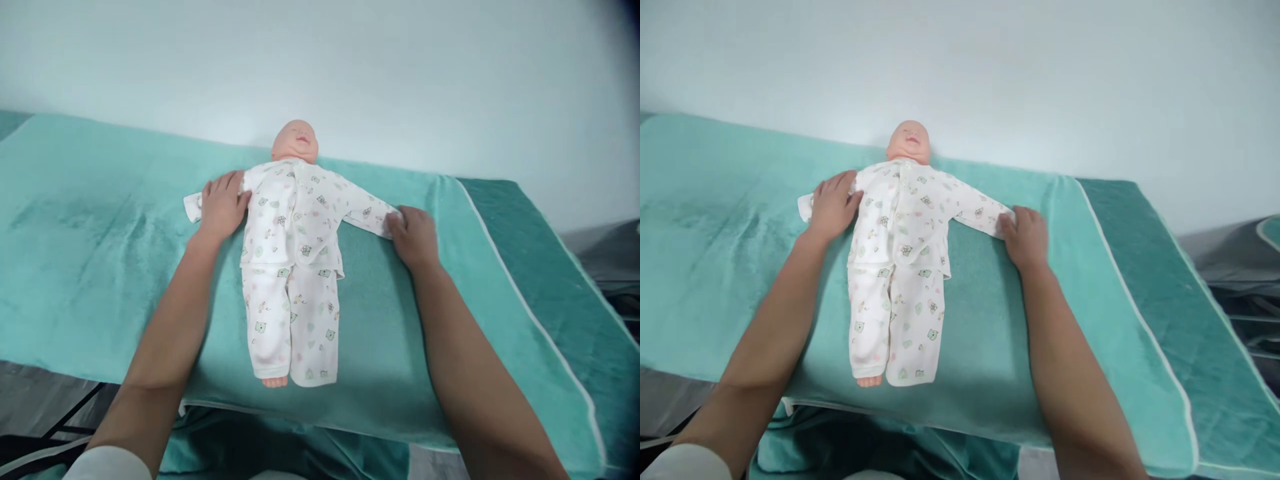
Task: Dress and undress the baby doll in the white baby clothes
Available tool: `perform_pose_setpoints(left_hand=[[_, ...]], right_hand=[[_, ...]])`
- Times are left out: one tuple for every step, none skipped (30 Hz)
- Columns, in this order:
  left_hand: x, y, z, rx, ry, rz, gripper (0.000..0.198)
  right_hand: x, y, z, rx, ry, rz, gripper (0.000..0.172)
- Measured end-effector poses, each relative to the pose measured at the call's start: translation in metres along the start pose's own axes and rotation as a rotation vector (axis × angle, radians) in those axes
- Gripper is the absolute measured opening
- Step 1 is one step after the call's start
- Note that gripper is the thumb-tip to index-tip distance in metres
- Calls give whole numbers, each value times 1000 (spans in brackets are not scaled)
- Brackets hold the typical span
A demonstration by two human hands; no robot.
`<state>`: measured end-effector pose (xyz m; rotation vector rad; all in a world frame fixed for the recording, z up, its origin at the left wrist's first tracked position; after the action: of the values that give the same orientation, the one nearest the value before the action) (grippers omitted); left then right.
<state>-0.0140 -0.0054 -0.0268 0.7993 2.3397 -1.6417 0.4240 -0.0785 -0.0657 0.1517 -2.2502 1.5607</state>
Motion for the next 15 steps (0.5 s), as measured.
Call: perform_pose_setpoints(left_hand=[[13,-6,8,12,-26,-65,61],[26,-12,17,27,-45,-117,65],[37,-19,26,34,-67,-161,68],[47,-27,35,29,-104,-199,70],[55,-33,42,19,-149,-239,72],[61,-38,48,12,-182,-279,73],[65,-42,52,11,-208,-315,73],[66,-44,54,19,-218,-347,72],[67,-45,54,35,-216,-376,69],[67,-46,53,56,-210,-401,67],[67,-47,51,78,-205,-425,64],[67,-48,48,95,-207,-450,64],[69,-50,46,104,-220,-472,64],[73,-53,43,101,-243,-488,64],[77,-56,41,88,-275,-496,65]], right_hand=[[-7,-3,0,-26,67,-2,55],[-11,-6,1,-41,135,-11,54],[-13,-7,1,-42,194,-26,53],[-12,-7,1,-31,234,-44,52],[-9,-7,1,-14,252,-70,51],[-6,-7,1,0,250,-105,48],[-2,-6,1,9,234,-148,45],[2,-6,1,13,212,-199,42],[5,-6,0,9,188,-252,40],[7,-7,-2,-5,166,-300,37],[7,-8,-4,-31,154,-337,33],[6,-10,-6,-71,156,-360,29],[4,-11,-8,-115,166,-374,25],[1,-13,-10,-159,184,-381,21],[-3,-14,-12,-193,210,-380,18]])
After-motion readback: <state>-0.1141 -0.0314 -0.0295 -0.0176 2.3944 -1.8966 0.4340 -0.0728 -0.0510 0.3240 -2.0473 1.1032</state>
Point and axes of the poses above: each hand's wrist, its own z-axis away from the middle knuckle, its own y-axis out of the palm, x = y × z, the point moved 2 cm from there along -z, towards the middle knuckle, and after that the axes turned 1 degree about -z, right-handed, at the moved point
